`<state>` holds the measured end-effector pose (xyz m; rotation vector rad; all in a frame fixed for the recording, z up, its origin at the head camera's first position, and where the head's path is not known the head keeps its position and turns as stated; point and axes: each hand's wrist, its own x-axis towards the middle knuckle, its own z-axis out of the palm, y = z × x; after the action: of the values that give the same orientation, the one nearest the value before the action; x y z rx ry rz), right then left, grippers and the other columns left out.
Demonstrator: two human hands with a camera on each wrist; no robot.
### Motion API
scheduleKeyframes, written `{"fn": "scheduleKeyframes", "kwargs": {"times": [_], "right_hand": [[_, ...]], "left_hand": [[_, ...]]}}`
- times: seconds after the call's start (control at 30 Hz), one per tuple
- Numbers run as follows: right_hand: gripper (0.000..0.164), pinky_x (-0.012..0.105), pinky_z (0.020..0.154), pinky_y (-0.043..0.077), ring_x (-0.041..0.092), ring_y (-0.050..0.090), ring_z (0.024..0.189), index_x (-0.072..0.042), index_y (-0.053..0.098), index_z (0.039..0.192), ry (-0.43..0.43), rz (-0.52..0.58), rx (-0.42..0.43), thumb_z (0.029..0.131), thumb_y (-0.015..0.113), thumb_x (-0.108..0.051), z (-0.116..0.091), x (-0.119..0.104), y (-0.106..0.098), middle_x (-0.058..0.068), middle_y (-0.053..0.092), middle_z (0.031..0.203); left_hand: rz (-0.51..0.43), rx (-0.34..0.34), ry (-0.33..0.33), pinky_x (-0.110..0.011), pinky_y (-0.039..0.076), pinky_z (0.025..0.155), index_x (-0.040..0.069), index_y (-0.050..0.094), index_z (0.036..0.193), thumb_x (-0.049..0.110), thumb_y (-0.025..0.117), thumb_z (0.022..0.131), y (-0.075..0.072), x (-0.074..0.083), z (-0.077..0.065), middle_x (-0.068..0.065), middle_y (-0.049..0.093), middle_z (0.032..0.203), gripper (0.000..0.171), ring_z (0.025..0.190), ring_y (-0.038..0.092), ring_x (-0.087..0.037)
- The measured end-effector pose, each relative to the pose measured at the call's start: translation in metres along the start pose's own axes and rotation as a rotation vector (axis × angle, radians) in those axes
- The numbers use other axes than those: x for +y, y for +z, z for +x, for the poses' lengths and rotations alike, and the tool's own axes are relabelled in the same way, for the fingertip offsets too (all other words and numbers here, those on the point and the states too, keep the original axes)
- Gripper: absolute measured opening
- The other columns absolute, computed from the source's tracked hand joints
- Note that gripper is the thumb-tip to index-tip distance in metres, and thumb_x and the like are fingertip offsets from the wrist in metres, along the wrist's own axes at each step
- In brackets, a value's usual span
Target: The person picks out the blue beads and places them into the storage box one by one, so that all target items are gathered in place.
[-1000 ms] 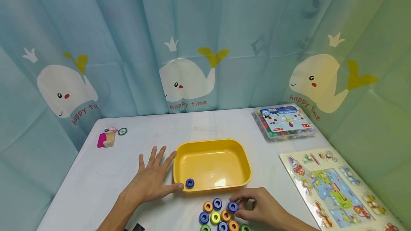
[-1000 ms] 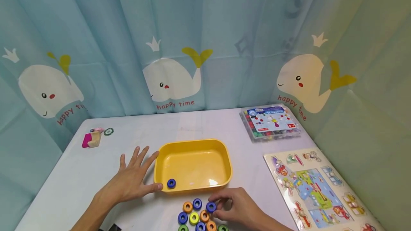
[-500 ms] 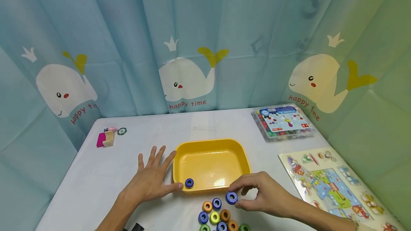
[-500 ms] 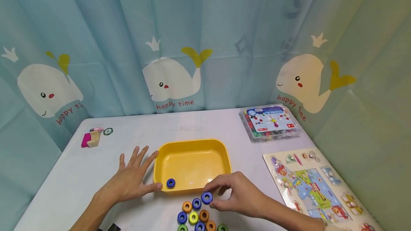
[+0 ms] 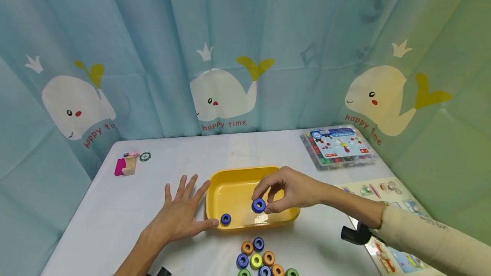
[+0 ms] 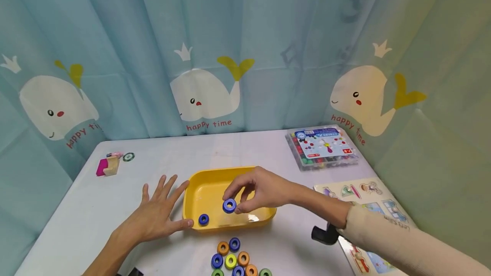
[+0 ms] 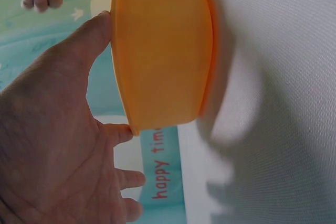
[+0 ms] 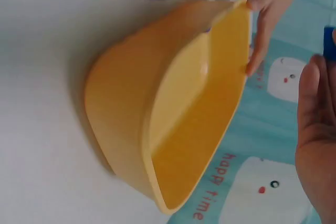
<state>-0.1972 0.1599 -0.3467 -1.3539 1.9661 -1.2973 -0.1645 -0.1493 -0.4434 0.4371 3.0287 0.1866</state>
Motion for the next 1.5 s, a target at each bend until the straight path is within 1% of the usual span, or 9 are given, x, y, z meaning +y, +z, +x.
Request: {"fn": "scheduleKeyframes", "kwargs": {"times": [0.1, 0.27, 0.47, 0.63, 0.77, 0.93, 1.17, 1.37, 1.5], "right_hand": [[0.027, 0.037, 0.074, 0.054, 0.021, 0.063, 0.086, -0.011, 0.067, 0.106, 0.021, 0.007, -0.073, 0.081, 0.070, -0.003, 0.016, 0.016, -0.008, 0.001, 0.067, 0.101], [0.027, 0.036, 0.077, 0.053, 0.020, 0.064, 0.088, -0.014, 0.068, 0.107, 0.070, -0.004, -0.140, 0.081, 0.072, -0.011, 0.038, 0.044, -0.013, -0.002, 0.066, 0.102], [0.026, 0.035, 0.078, 0.053, 0.019, 0.064, 0.090, -0.013, 0.069, 0.106, 0.100, 0.012, -0.255, 0.080, 0.072, -0.010, 0.061, 0.068, -0.012, -0.003, 0.067, 0.101], [0.026, 0.034, 0.077, 0.053, 0.018, 0.064, 0.089, -0.013, 0.070, 0.104, 0.108, 0.008, -0.339, 0.079, 0.072, -0.006, 0.076, 0.084, -0.008, -0.002, 0.068, 0.098], [0.026, 0.033, 0.077, 0.053, 0.018, 0.064, 0.085, -0.009, 0.070, 0.104, 0.108, -0.003, -0.392, 0.078, 0.072, -0.003, 0.083, 0.095, -0.004, -0.002, 0.069, 0.095], [0.026, 0.033, 0.078, 0.053, 0.018, 0.065, 0.084, -0.005, 0.070, 0.103, 0.137, 0.008, -0.464, 0.077, 0.072, -0.001, 0.089, 0.103, 0.001, -0.001, 0.070, 0.092], [0.025, 0.029, 0.079, 0.052, 0.011, 0.064, 0.085, -0.009, 0.071, 0.101, 0.164, -0.022, -0.544, 0.077, 0.075, -0.004, 0.097, 0.109, 0.006, -0.003, 0.070, 0.091], [0.025, 0.029, 0.078, 0.052, 0.014, 0.065, 0.084, -0.009, 0.072, 0.099, 0.210, -0.017, -0.598, 0.076, 0.076, -0.003, 0.101, 0.116, 0.011, -0.003, 0.070, 0.088], [0.026, 0.027, 0.079, 0.052, 0.011, 0.065, 0.085, -0.010, 0.072, 0.099, 0.228, -0.033, -0.624, 0.075, 0.077, -0.004, 0.102, 0.120, 0.015, -0.006, 0.070, 0.089]], "left_hand": [[0.004, -0.009, -0.005, -0.069, -0.004, 0.099, 0.034, 0.017, 0.149, 0.090, 0.037, 0.063, -0.001, 0.000, -0.001, -0.009, 0.011, 0.154, 0.105, 0.139, 0.000, -0.036], [-0.003, -0.002, 0.004, -0.070, -0.003, 0.098, 0.033, 0.018, 0.149, 0.089, 0.038, 0.063, -0.001, -0.001, -0.001, -0.010, 0.013, 0.154, 0.105, 0.139, 0.001, -0.037], [0.004, 0.015, 0.009, -0.070, -0.001, 0.098, 0.032, 0.018, 0.149, 0.089, 0.038, 0.064, 0.000, -0.002, -0.001, -0.011, 0.014, 0.153, 0.104, 0.138, 0.002, -0.037], [0.002, 0.037, 0.023, -0.071, 0.002, 0.098, 0.032, 0.018, 0.149, 0.088, 0.039, 0.065, 0.002, -0.002, -0.001, -0.011, 0.015, 0.153, 0.103, 0.139, 0.003, -0.037], [0.004, 0.042, 0.027, -0.071, 0.002, 0.098, 0.032, 0.019, 0.149, 0.088, 0.039, 0.065, 0.003, -0.003, -0.001, -0.011, 0.016, 0.153, 0.103, 0.138, 0.004, -0.037], [-0.006, 0.044, 0.031, -0.071, 0.000, 0.098, 0.032, 0.021, 0.149, 0.087, 0.040, 0.065, 0.002, -0.002, -0.001, -0.011, 0.016, 0.153, 0.102, 0.138, 0.005, -0.038], [-0.006, 0.048, 0.030, -0.071, 0.002, 0.098, 0.031, 0.021, 0.149, 0.087, 0.041, 0.066, 0.001, -0.003, -0.002, -0.011, 0.017, 0.153, 0.102, 0.138, 0.006, -0.038], [-0.018, 0.040, 0.034, -0.070, 0.000, 0.099, 0.031, 0.018, 0.149, 0.087, 0.041, 0.066, 0.002, -0.004, -0.002, -0.011, 0.016, 0.153, 0.102, 0.138, 0.004, -0.037], [-0.013, 0.033, 0.032, -0.070, 0.000, 0.099, 0.032, 0.017, 0.149, 0.088, 0.039, 0.066, 0.002, -0.003, -0.002, -0.010, 0.015, 0.153, 0.103, 0.139, 0.004, -0.036]]}}
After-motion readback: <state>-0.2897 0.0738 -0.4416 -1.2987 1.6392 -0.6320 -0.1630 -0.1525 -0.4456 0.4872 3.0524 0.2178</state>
